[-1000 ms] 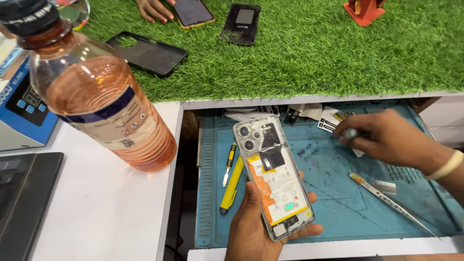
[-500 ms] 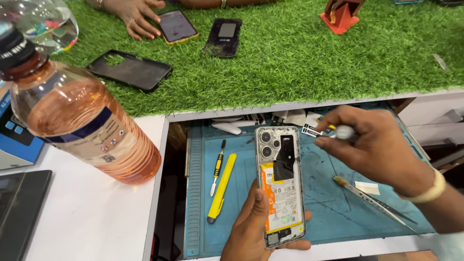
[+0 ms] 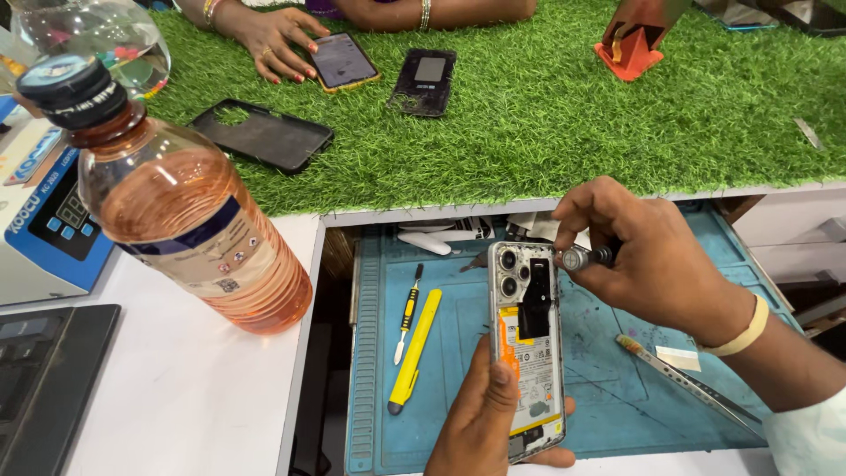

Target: The person disassembles a smartphone by removing screws, prying open the case, and detaching the battery and screen. They use a screwdriver and a metal prying tool to separate components and place the removed battery on the table.

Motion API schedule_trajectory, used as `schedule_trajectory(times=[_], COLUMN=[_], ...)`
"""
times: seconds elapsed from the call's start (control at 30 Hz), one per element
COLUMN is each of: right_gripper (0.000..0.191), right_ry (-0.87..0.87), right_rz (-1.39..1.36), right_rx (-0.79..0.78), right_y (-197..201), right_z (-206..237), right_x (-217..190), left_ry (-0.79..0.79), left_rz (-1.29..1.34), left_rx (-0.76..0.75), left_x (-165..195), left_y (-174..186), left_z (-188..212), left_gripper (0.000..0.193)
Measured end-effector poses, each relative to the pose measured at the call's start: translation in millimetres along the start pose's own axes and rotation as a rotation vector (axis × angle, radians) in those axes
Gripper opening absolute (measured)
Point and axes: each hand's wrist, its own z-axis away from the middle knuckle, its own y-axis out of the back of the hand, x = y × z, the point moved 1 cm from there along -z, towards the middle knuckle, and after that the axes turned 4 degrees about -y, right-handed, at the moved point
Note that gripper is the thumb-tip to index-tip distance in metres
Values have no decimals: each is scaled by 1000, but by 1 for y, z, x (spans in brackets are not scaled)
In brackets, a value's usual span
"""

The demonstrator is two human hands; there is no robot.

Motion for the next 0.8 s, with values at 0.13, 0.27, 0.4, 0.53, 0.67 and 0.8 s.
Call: schedule_trajectory(times=[0.13,0.27,0.4,0.53,0.67,0.8], right_gripper=[53,58,51,43,41,44], right_ry=[82,46,-105,-235,-180,-12], right_rz=[87,49,-57,-134,-199,-197], right_rx=[31,4,13,79,85,26], right_y=[-2,-1,-1,-6,-10,-7], right_z=[5,3,2,1,0,0], right_x=[-9,-16,-22,-22,-14,-9], left_ry=[-25,-62,-113,-148,-122,-176], left_rz=[-42,-66,-97,-142,-170,-205], left_rx=[1,-17,-36,-39,1,5], left_x=[1,0,0,3,5,4], left_y=[-1,-1,-2,-5,-9,-8], left_z=[2,2,3,5,10,8], left_gripper=[84,85,89,94,98,102])
